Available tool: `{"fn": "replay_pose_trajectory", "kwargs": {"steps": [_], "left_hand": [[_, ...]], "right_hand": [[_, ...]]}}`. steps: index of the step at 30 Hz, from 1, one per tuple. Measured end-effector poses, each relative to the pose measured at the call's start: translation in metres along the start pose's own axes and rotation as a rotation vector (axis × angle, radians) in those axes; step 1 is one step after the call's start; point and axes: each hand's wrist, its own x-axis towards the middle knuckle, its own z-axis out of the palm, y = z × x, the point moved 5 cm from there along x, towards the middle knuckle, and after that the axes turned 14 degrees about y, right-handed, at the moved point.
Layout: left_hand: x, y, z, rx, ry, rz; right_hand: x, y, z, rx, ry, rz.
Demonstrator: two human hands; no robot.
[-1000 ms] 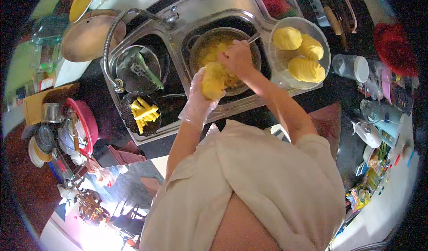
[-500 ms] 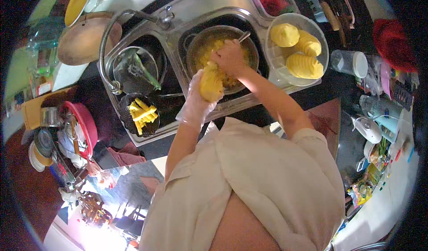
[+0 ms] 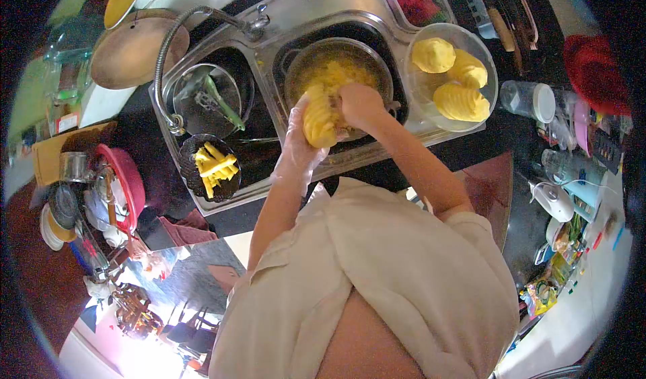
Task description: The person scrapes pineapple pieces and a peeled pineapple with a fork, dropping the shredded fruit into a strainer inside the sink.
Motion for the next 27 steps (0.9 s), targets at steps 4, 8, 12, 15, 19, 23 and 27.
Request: {"fn": "replay_pose_trajectory", "kwargs": {"steps": [4, 8, 12, 15, 19, 23, 27], "left_hand": [[0.027, 0.007, -0.015, -0.038, 0.037, 0.099], [0.017, 0.009, -0.008, -0.101, 0.087, 0.058], [0.007, 0.009, -0.003, -0.196, 0.153, -0.030], [0.006, 0.007, -0.008, -0.235, 0.132, 0.001], [0.001, 0.003, -0.014, -0.293, 0.108, 0.001], [-0.008, 0.005, -0.025, 0.331, 0.151, 0.504], [-0.004, 0.011, -0.016, 0.184, 0.051, 0.428]], "right_hand": [[-0.006, -0.011, -0.041, -0.069, -0.013, -0.044], [0.001, -0.004, -0.065, 0.090, 0.263, -0.026], [0.001, -0.020, -0.073, 0.182, 0.427, -0.257], [0.004, -0.034, -0.075, 0.158, 0.537, -0.390], [0.014, -0.033, -0.055, 0.249, 0.633, -0.494], [0.027, -0.015, -0.049, 0.221, 0.678, -0.575], [0.016, -0.040, -0.064, 0.319, 0.556, -0.511]]}}
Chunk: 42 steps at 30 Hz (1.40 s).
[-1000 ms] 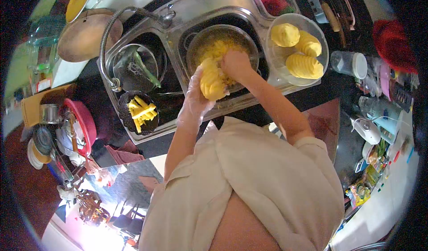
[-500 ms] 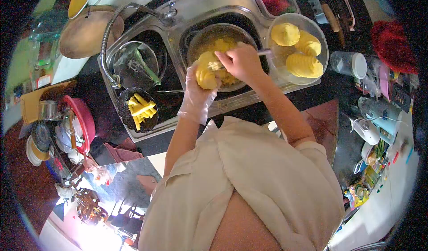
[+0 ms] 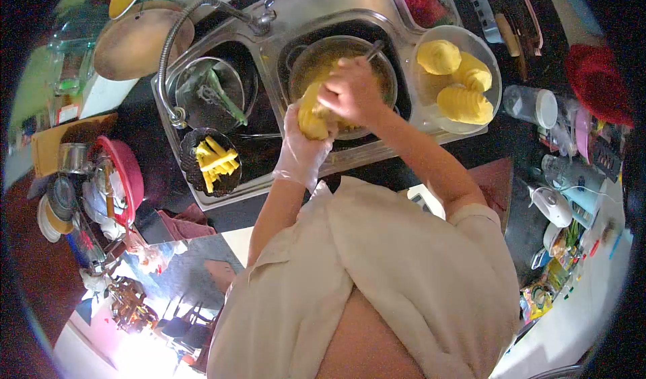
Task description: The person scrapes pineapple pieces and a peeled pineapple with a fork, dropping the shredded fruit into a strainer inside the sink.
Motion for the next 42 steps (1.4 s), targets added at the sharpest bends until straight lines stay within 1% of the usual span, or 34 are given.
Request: {"fn": "replay_pose_trajectory", "kwargs": {"steps": [1, 2, 3, 5, 6, 7, 8, 9, 12, 13, 14, 16, 17, 18, 19, 21, 24, 25, 27, 28, 29, 30, 31, 33, 35, 36, 38, 39, 41, 42], "left_hand": [[0.001, -0.008, 0.000, -0.387, 0.113, -0.358], [0.004, -0.011, -0.005, -0.385, 0.110, -0.361], [0.006, -0.010, -0.003, -0.394, -0.027, -0.292], [0.002, -0.012, -0.002, -0.390, -0.164, -0.239], [-0.005, -0.007, 0.005, -0.332, -0.029, -0.232], [-0.006, -0.002, 0.008, -0.305, 0.040, -0.224], [-0.008, 0.002, 0.012, -0.276, 0.109, -0.217], [-0.009, 0.002, 0.011, -0.299, 0.155, -0.270], [-0.009, -0.001, 0.014, -0.367, 0.274, -0.432], [-0.013, -0.004, 0.010, -0.389, 0.327, -0.488], [-0.020, -0.008, 0.003, -0.384, 0.340, -0.494], [-0.013, 0.004, 0.004, 0.113, 0.085, 0.036], [-0.013, 0.008, 0.005, 0.394, 0.039, 0.334], [-0.015, 0.012, 0.005, 0.605, 0.057, 0.619], [0.001, -0.004, -0.009, 0.212, 0.033, 0.228], [0.007, -0.019, -0.017, -0.167, 0.003, -0.175], [0.013, -0.033, -0.026, -0.107, -0.008, -0.171], [0.017, -0.035, -0.035, 0.248, 0.088, 0.140], [0.019, -0.019, -0.032, 0.593, 0.184, 0.469], [0.017, -0.022, -0.033, 0.321, 0.059, 0.253], [0.012, -0.022, -0.028, 0.181, -0.008, 0.148], [0.007, -0.022, -0.023, 0.047, -0.064, 0.035], [0.001, -0.019, -0.021, 0.185, -0.042, 0.067], [-0.012, -0.008, -0.004, 0.320, -0.026, 0.110], [-0.035, 0.014, 0.017, 0.697, -0.118, 0.475], [-0.029, 0.015, 0.018, 0.693, -0.120, 0.477], [-0.016, -0.010, 0.003, -0.322, 0.132, -0.339], [-0.016, -0.014, -0.001, -0.321, 0.133, -0.341], [-0.020, 0.003, 0.005, 0.662, -0.089, 0.522], [-0.017, 0.001, 0.002, 0.664, -0.092, 0.522]], "right_hand": [[-0.007, 0.003, 0.007, 0.019, 0.030, -0.005], [-0.013, 0.008, 0.012, 0.039, 0.059, -0.011], [-0.014, 0.015, 0.014, -0.002, 0.088, -0.051], [-0.019, 0.030, 0.014, -0.067, 0.127, -0.062], [-0.013, 0.032, 0.009, -0.128, 0.167, -0.086], [-0.012, 0.028, 0.007, -0.134, 0.173, -0.090], [-0.008, 0.013, 0.005, -0.066, 0.070, -0.038], [-0.009, 0.005, 0.006, 0.001, -0.035, 0.019], [-0.024, 0.035, 0.022, -0.043, 0.017, 0.058], [-0.030, 0.049, 0.025, -0.180, -0.023, -0.038], [-0.036, 0.046, 0.020, -0.175, -0.029, -0.025], [-0.030, 0.058, 0.019, -0.176, -0.058, 0.107], [-0.023, 0.047, 0.011, -0.208, -0.010, 0.093], [-0.024, 0.034, 0.014, -0.201, -0.020, 0.091], [-0.023, 0.021, 0.017, -0.143, 0.007, 0.068], [-0.027, 0.017, 0.020, -0.094, 0.040, 0.060], [-0.034, 0.039, 0.025, -0.200, 0.084, 0.006], [-0.034, 0.048, 0.024, -0.215, 0.061, 0.021], [-0.022, 0.045, 0.023, -0.225, 0.045, 0.022], [-0.021, 0.028, 0.022, -0.170, 0.011, 0.056], [-0.022, 0.018, 0.020, -0.116, -0.022, 0.090], [-0.028, 0.023, 0.025, -0.118, -0.023, 0.094], [-0.036, 0.033, 0.033, -0.151, 0.006, 0.091], [-0.038, 0.056, 0.036, -0.184, 0.041, 0.077], [-0.036, 0.069, 0.030, -0.344, -0.115, 0.019], [-0.033, 0.064, 0.027, -0.346, -0.114, 0.016], [-0.032, 0.042, 0.017, -0.190, -0.011, 0.077], [-0.034, 0.038, 0.024, -0.190, -0.012, 0.080], [-0.041, 0.032, 0.028, -0.046, 0.117, 0.101], [-0.039, 0.040, 0.025, -0.048, 0.120, 0.102]]}}
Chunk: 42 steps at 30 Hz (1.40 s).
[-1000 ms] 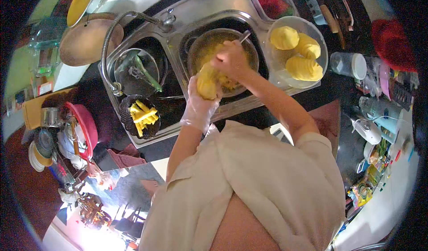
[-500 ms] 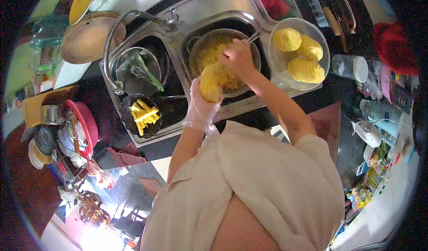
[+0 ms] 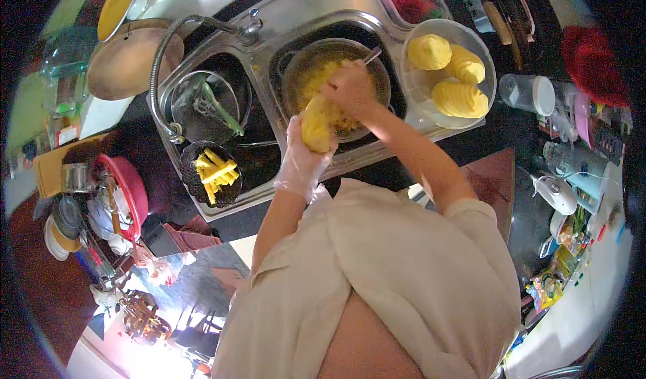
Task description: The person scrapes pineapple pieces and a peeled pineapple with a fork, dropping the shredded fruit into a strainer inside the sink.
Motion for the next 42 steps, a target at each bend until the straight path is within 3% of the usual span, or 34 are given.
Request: {"fn": "replay_pose_trajectory", "kwargs": {"steps": [1, 3, 6, 8, 9, 10, 12, 14, 17, 20, 24, 25, 26, 27, 30, 34, 35, 36, 37, 40, 42], "left_hand": [[-0.001, -0.017, -0.001, -0.303, -0.016, -0.358], [-0.006, -0.019, 0.004, -0.606, -0.028, -0.708], [-0.010, -0.010, 0.000, -0.601, 0.098, -0.606], [-0.003, 0.013, -0.005, 0.103, 0.019, 0.109], [0.001, 0.003, -0.007, 0.101, 0.023, 0.117], [0.001, -0.022, -0.010, 0.017, -0.004, -0.116], [0.001, -0.036, -0.009, -0.065, -0.037, -0.351], [-0.001, -0.022, -0.008, 0.234, 0.061, 0.080], [-0.002, 0.035, -0.004, 0.309, 0.039, 0.152], [0.001, -0.004, -0.003, 0.175, 0.021, 0.014], [0.011, -0.007, -0.005, 0.249, 0.064, 0.150], [0.014, -0.011, -0.002, 0.021, 0.058, -0.127], [0.008, -0.014, 0.000, -0.090, 0.041, -0.274], [0.002, -0.016, 0.002, -0.198, 0.039, -0.425], [0.006, 0.001, 0.002, 0.143, -0.001, 0.010], [0.010, -0.025, -0.006, -0.048, 0.092, -0.199], [0.011, -0.031, -0.006, -0.508, 0.092, -0.601], [0.010, -0.024, -0.002, -0.751, 0.077, -0.786], [0.009, -0.017, 0.002, -0.978, 0.093, -0.988], [0.011, 0.013, 0.008, -1.073, 0.062, -0.863], [0.014, 0.014, 0.011, -1.098, 0.157, -0.848]], "right_hand": [[0.004, 0.010, 0.000, -0.139, -0.091, -0.085], [0.012, 0.010, 0.000, -0.272, -0.177, -0.176], [0.011, 0.007, 0.003, -0.091, -0.154, -0.032], [-0.001, 0.006, 0.015, -0.087, -0.052, -0.053], [-0.001, 0.021, 0.016, -0.086, -0.048, -0.062], [-0.001, 0.039, 0.017, -0.176, -0.146, -0.112], [0.006, 0.036, 0.012, -0.269, -0.242, -0.155], [0.014, 0.018, -0.005, -0.132, -0.072, 0.038], [0.017, -0.046, -0.019, 0.066, -0.115, -0.018], [0.000, -0.017, -0.006, 0.020, -0.035, -0.088], [0.014, 0.001, -0.015, -0.160, -0.132, -0.149], [0.021, -0.012, -0.023, -0.087, -0.155, -0.068], [0.019, -0.027, -0.028, -0.013, -0.186, 0.030], [0.011, -0.039, -0.019, 0.002, -0.129, -0.017], [-0.003, -0.011, -0.001, -0.064, -0.118, -0.027], [-0.002, 0.020, 0.002, -0.265, -0.204, -0.116], [-0.007, 0.030, 0.008, -0.399, -0.357, -0.026], [-0.010, 0.038, 0.013, -0.530, -0.509, 0.062], [-0.010, 0.034, 0.016, -0.526, -0.509, 0.056], [-0.014, 0.007, 0.004, -0.478, -0.567, 0.229], [-0.015, -0.009, -0.005, -0.228, -0.679, 0.487]]}}
